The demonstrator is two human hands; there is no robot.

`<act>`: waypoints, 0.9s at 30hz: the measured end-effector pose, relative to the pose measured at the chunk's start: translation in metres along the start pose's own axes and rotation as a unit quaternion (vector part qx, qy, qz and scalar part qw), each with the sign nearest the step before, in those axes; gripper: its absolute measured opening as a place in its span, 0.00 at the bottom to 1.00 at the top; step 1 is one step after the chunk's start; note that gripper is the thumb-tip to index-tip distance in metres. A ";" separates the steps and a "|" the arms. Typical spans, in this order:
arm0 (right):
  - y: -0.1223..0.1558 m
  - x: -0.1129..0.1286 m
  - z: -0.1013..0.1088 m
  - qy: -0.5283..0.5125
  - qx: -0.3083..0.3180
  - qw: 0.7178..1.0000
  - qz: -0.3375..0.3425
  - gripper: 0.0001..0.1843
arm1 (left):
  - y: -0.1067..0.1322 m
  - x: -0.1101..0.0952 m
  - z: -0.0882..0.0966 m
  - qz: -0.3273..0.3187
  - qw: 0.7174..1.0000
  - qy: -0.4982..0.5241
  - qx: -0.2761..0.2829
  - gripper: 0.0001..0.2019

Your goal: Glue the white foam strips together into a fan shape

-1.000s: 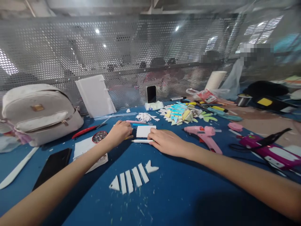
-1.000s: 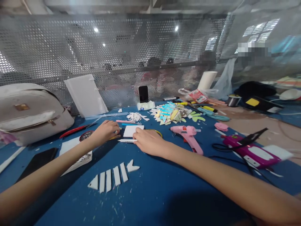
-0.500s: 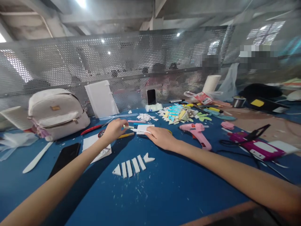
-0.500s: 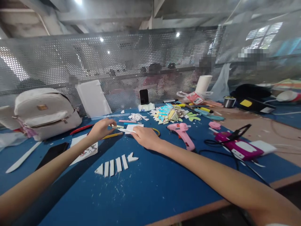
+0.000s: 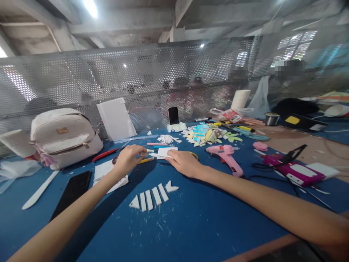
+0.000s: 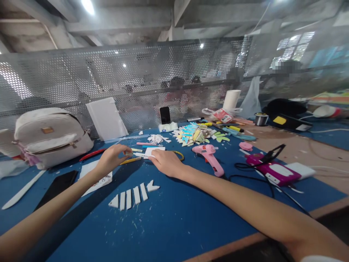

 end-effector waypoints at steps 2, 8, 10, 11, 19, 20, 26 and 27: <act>-0.001 0.000 -0.002 -0.006 0.000 1.000 0.010 0.16 | 0.006 -0.002 0.002 -0.011 1.000 0.019 -0.010 0.10; -0.002 0.005 -0.008 -0.017 0.008 0.999 0.051 0.15 | 0.021 -0.008 0.011 -0.030 0.994 0.080 -0.071 0.10; -0.001 0.009 -0.008 -0.018 0.013 0.998 0.063 0.16 | 0.026 -0.012 0.016 -0.031 0.991 0.094 -0.090 0.10; 0.000 0.011 -0.008 -0.019 0.017 0.997 0.071 0.16 | 0.029 -0.014 0.018 -0.030 0.990 0.099 -0.097 0.10; 0.002 0.026 -0.007 -0.028 0.049 0.990 0.126 0.15 | 0.055 -0.024 0.025 -0.047 0.986 0.126 -0.095 0.09; 0.003 0.027 -0.007 -0.030 0.052 0.990 0.131 0.15 | 0.058 -0.025 0.025 -0.055 0.986 0.129 -0.087 0.09; 0.004 0.035 -0.005 -0.050 0.066 0.987 0.137 0.15 | 0.069 -0.033 0.029 -0.063 0.983 0.157 -0.070 0.09; 0.004 0.038 -0.005 -0.053 0.072 0.986 0.139 0.14 | 0.071 -0.034 0.030 -0.060 0.983 0.161 -0.071 0.09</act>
Point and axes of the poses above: each hand's wrist, its own y-axis away from the middle knuckle, its own z-axis out of the back of the hand, x = y × z, the point moved 5 cm from there along -y, towards the middle knuckle, and after that the axes turned 3 degrees about z, right-handed, at the moved point
